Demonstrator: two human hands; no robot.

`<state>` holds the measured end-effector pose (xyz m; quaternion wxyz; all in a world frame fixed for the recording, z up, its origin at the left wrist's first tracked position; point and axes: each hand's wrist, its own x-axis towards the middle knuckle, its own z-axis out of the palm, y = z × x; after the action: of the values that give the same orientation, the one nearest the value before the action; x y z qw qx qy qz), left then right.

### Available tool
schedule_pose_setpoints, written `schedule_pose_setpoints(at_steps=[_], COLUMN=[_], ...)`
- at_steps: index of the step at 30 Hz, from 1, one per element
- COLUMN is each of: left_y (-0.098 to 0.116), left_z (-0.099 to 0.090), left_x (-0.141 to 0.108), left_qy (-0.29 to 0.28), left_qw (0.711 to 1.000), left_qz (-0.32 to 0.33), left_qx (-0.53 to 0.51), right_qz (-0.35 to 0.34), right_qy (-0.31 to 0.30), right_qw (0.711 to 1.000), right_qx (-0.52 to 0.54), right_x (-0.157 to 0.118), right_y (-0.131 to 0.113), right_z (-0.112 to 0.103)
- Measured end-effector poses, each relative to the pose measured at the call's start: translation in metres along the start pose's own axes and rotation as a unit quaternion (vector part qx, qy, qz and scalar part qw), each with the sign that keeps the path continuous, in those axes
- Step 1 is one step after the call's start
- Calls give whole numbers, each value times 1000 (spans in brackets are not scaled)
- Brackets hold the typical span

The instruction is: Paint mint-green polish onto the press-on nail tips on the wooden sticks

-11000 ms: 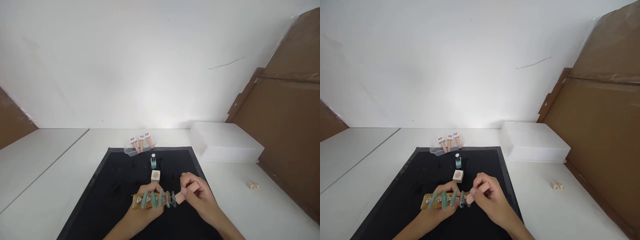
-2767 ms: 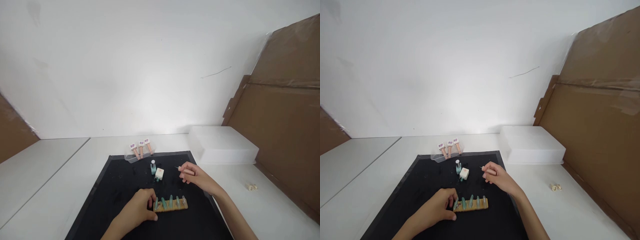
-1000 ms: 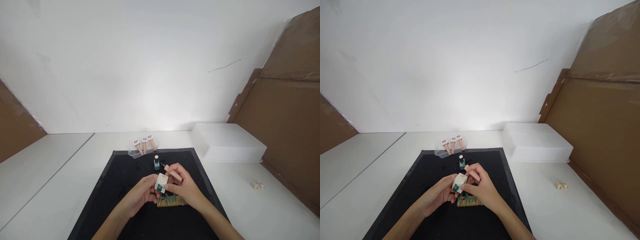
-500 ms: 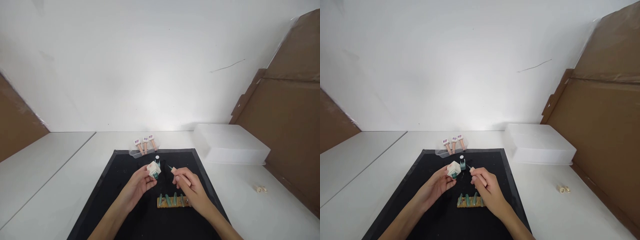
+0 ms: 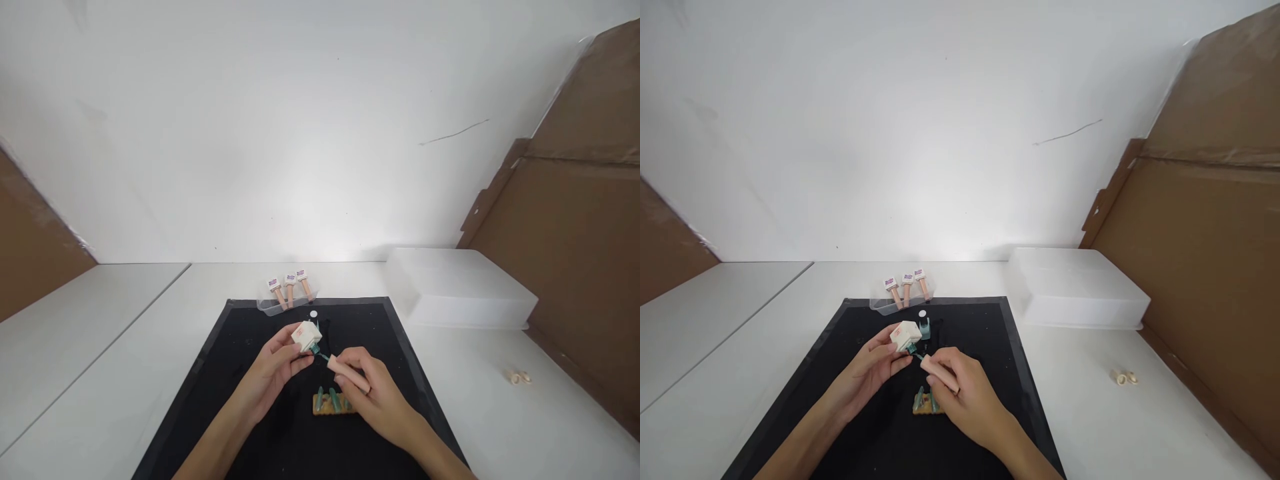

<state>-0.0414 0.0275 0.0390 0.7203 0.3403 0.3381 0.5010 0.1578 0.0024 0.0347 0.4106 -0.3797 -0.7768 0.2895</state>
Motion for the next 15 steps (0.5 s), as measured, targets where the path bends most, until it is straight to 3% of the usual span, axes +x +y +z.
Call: schedule_pose_setpoints(at_steps=[9, 15], left_y=[0, 0], left_z=[0, 1], left_x=[0, -2], left_qy=[5, 4], left_qw=[1000, 1000], left_qz=[0, -13], left_qx=[22, 11], right_qz=[-43, -110], right_qy=[29, 31], right_qw=[997, 989], right_qx=[-60, -94], right_x=[0, 2], right_y=[3, 6], right_z=[4, 2])
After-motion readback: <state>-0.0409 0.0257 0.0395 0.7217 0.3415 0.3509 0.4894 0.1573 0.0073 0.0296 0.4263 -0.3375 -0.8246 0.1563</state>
